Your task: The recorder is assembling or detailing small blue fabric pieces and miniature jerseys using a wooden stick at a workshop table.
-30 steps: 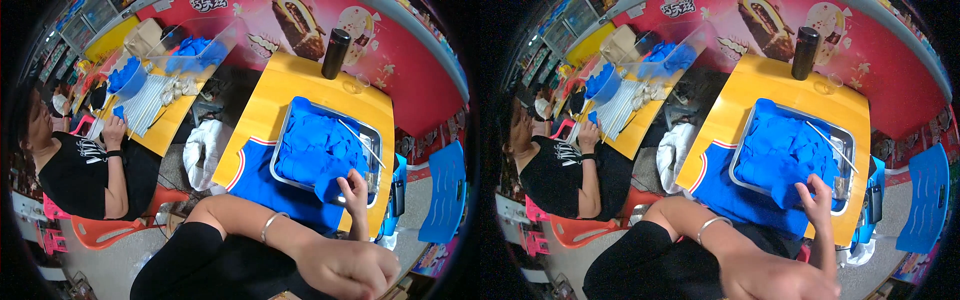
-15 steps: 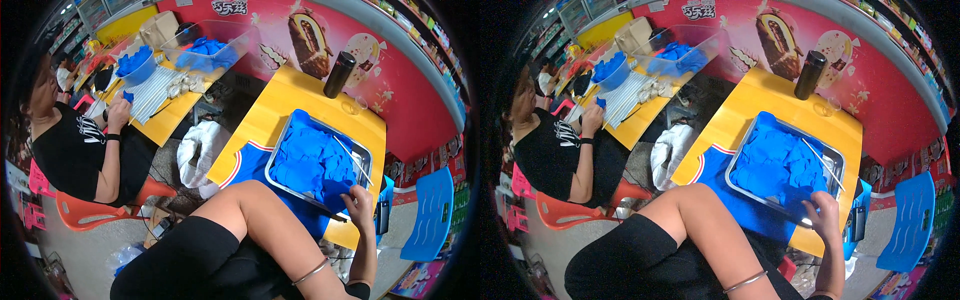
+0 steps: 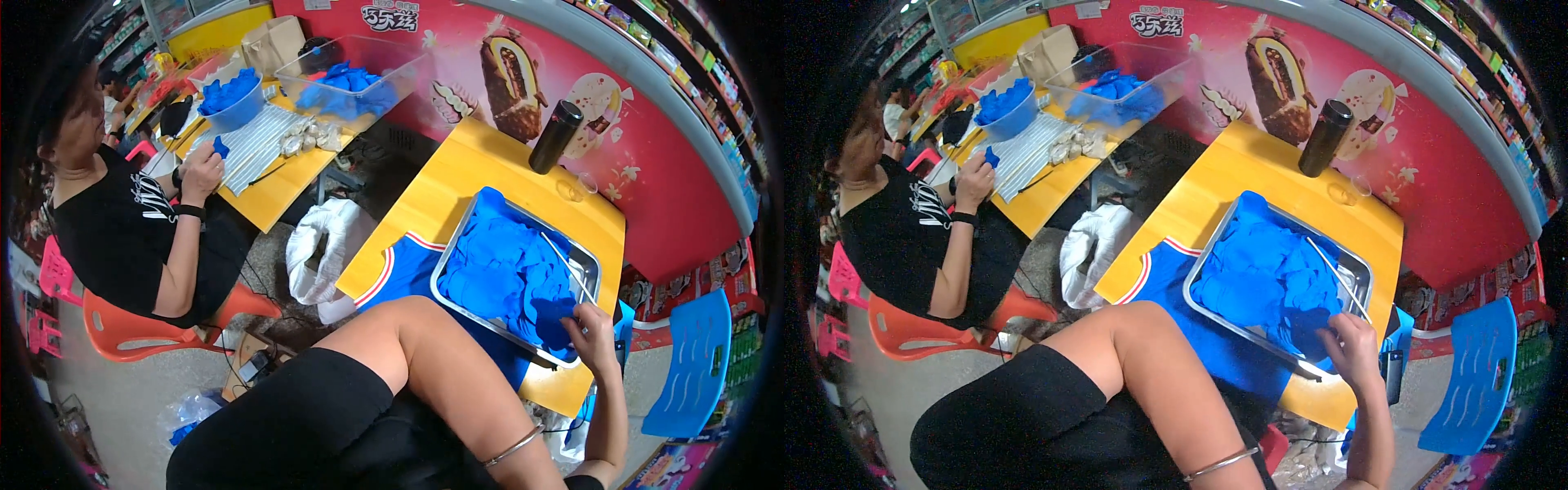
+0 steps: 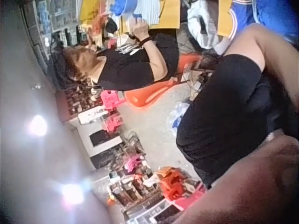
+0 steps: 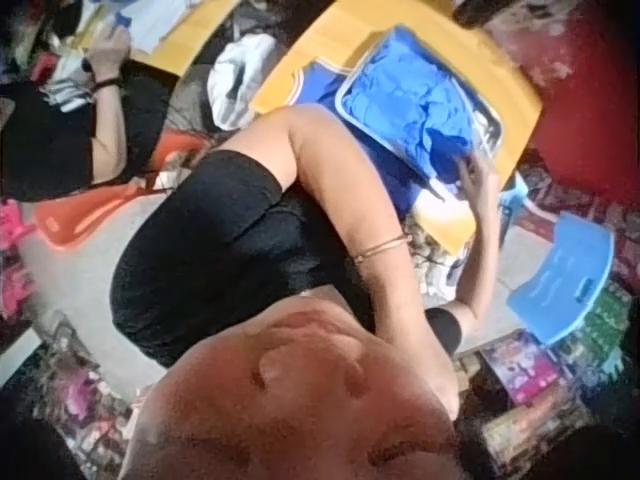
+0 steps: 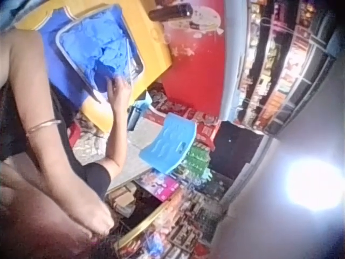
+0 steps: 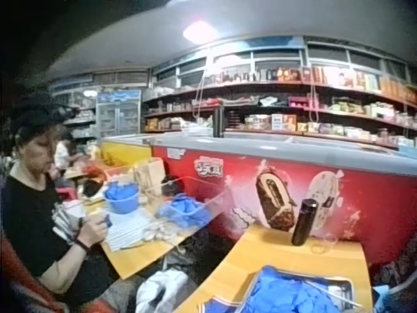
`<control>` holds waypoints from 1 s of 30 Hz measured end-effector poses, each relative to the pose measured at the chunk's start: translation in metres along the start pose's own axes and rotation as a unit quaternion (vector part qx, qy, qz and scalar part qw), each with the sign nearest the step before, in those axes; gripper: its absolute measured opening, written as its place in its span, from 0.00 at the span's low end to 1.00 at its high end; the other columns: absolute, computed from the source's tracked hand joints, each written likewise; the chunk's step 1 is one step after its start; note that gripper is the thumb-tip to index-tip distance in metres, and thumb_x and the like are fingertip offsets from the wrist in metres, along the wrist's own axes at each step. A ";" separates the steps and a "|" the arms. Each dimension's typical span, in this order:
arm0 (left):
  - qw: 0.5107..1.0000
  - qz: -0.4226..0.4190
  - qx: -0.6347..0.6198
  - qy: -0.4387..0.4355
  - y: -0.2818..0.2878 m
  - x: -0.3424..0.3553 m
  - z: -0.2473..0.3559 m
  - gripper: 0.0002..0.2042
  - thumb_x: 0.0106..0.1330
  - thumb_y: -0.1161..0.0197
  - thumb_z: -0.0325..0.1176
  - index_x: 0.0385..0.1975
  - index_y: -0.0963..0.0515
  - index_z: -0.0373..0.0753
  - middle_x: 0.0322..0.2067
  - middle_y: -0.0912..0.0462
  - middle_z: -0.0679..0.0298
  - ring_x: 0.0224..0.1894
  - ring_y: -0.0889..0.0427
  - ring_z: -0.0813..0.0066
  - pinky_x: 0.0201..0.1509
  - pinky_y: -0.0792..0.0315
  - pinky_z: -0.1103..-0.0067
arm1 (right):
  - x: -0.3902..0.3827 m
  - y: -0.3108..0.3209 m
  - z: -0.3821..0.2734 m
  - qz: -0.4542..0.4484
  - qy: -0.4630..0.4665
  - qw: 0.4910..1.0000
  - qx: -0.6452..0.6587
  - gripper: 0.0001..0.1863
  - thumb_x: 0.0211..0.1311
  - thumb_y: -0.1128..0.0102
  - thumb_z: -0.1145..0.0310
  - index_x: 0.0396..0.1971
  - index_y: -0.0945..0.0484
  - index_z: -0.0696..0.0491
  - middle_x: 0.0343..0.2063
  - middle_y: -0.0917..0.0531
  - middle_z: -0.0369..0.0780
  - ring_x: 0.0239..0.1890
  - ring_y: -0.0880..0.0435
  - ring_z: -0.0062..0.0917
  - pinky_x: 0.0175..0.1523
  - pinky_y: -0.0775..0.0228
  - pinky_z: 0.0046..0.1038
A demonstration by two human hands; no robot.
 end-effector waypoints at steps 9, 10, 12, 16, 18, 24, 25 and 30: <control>0.982 0.049 0.177 0.052 0.067 -0.046 -0.014 0.13 0.60 0.44 0.41 0.25 0.27 0.36 0.26 0.27 0.57 0.30 0.26 0.61 0.34 0.33 0.70 | 0.009 -0.033 -0.013 0.130 -0.002 0.984 0.125 0.14 0.45 0.35 0.78 0.18 0.35 0.59 0.14 0.32 0.41 0.17 0.31 0.28 0.24 0.41 0.26; 0.973 0.070 0.207 0.074 0.078 -0.066 -0.016 0.14 0.58 0.43 0.44 0.23 0.26 0.38 0.26 0.28 0.58 0.31 0.27 0.63 0.41 0.37 0.71 | -0.003 -0.026 -0.011 0.153 -0.036 0.982 0.106 0.13 0.44 0.34 0.78 0.18 0.34 0.59 0.15 0.31 0.41 0.17 0.31 0.29 0.23 0.41 0.26; 0.930 0.025 0.324 0.170 0.131 -0.098 0.004 0.09 0.60 0.42 0.37 0.33 0.25 0.39 0.32 0.24 0.59 0.36 0.25 0.62 0.39 0.32 0.74 | -0.011 -0.041 0.003 0.251 -0.018 0.961 0.116 0.15 0.47 0.35 0.75 0.16 0.35 0.58 0.13 0.33 0.40 0.17 0.33 0.24 0.24 0.43 0.26; 0.730 0.381 0.285 0.491 0.168 -0.211 0.034 0.16 0.61 0.43 0.26 0.48 0.34 0.35 0.41 0.29 0.62 0.43 0.29 0.77 0.47 0.33 0.80 | -0.001 -0.051 -0.025 0.185 -0.114 0.927 0.306 0.15 0.51 0.37 0.74 0.16 0.36 0.56 0.13 0.34 0.32 0.19 0.35 0.13 0.23 0.44 0.22; 0.724 0.422 0.222 0.499 0.170 -0.243 0.044 0.17 0.63 0.42 0.30 0.50 0.34 0.34 0.44 0.28 0.62 0.46 0.29 0.78 0.46 0.33 0.82 | 0.005 -0.060 -0.048 0.156 -0.154 0.850 0.479 0.14 0.53 0.37 0.74 0.17 0.35 0.56 0.15 0.33 0.29 0.20 0.37 0.10 0.23 0.45 0.18; 0.719 0.413 0.068 0.555 0.160 -0.258 0.051 0.14 0.63 0.41 0.32 0.45 0.30 0.32 0.37 0.28 0.66 0.40 0.29 0.83 0.43 0.33 0.84 | 0.014 -0.089 -0.057 0.132 -0.157 0.851 0.484 0.12 0.52 0.35 0.74 0.18 0.31 0.56 0.15 0.31 0.28 0.20 0.37 0.09 0.23 0.45 0.16; 0.714 0.421 0.070 0.555 0.159 -0.256 0.048 0.12 0.63 0.40 0.32 0.41 0.29 0.31 0.34 0.29 0.68 0.37 0.30 0.85 0.40 0.34 0.86 | 0.014 -0.091 -0.058 0.130 -0.160 0.850 0.486 0.12 0.52 0.35 0.74 0.18 0.31 0.56 0.15 0.31 0.28 0.20 0.37 0.09 0.23 0.45 0.16; 0.662 0.450 0.091 0.593 0.163 -0.264 0.041 0.08 0.61 0.39 0.30 0.30 0.26 0.31 0.27 0.31 0.72 0.29 0.35 0.89 0.31 0.39 0.87 | 0.009 -0.096 -0.057 0.122 -0.173 0.867 0.451 0.11 0.53 0.37 0.72 0.18 0.29 0.57 0.15 0.30 0.29 0.20 0.36 0.09 0.23 0.45 0.16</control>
Point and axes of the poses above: each hand's wrist, its own x-axis towards the middle knuckle, its own y-axis out of the back of the hand, z = x × y, the point moved 3 cm from there along x, towards the middle knuckle
